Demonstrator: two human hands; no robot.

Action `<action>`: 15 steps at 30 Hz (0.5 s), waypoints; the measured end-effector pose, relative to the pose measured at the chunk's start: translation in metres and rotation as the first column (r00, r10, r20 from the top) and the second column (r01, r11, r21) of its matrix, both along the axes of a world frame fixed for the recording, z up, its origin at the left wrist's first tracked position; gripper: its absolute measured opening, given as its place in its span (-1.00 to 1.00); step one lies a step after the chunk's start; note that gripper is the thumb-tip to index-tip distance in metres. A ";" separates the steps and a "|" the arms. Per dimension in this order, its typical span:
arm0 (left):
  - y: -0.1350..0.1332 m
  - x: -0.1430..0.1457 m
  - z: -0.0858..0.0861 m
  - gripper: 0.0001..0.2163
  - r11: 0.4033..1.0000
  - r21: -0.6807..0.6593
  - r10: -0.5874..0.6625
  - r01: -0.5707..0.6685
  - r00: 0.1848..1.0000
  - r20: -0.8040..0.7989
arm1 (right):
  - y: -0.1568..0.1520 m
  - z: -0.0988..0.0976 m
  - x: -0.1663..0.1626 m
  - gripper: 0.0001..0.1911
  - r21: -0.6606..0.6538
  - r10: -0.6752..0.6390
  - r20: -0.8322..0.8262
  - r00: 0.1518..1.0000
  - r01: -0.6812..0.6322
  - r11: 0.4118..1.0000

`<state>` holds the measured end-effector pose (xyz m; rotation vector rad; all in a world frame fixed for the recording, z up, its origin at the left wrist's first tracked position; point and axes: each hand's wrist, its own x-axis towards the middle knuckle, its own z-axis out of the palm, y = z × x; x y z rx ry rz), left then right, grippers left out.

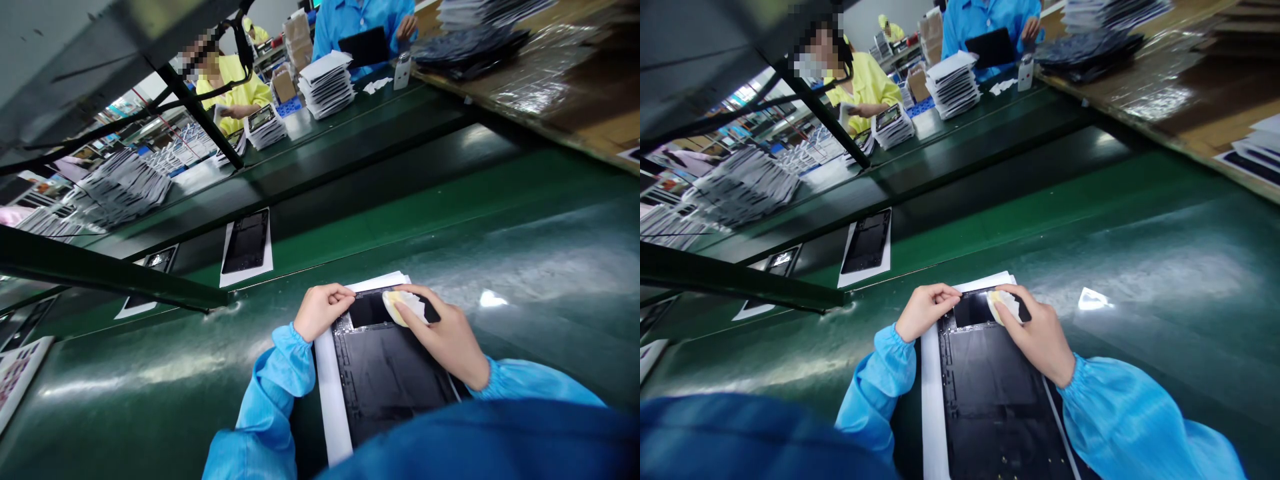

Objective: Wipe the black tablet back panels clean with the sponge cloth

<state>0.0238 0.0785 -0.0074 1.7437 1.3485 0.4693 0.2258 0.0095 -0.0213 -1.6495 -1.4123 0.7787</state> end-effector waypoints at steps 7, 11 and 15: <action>0.001 0.000 0.000 -0.83 1.000 -0.002 -0.004 0.004 1.000 -0.001 | -0.001 -0.001 -0.001 -0.73 0.004 0.011 0.005 1.000 -0.012 1.000; 0.001 0.000 0.001 -0.84 1.000 0.009 -0.005 0.005 1.000 -0.002 | 0.000 -0.001 -0.002 -0.72 0.019 0.012 0.008 1.000 -0.012 1.000; 0.000 0.000 0.001 -0.84 1.000 0.011 -0.001 0.001 1.000 -0.002 | 0.001 0.000 -0.002 -0.71 0.016 0.011 0.005 1.000 -0.011 1.000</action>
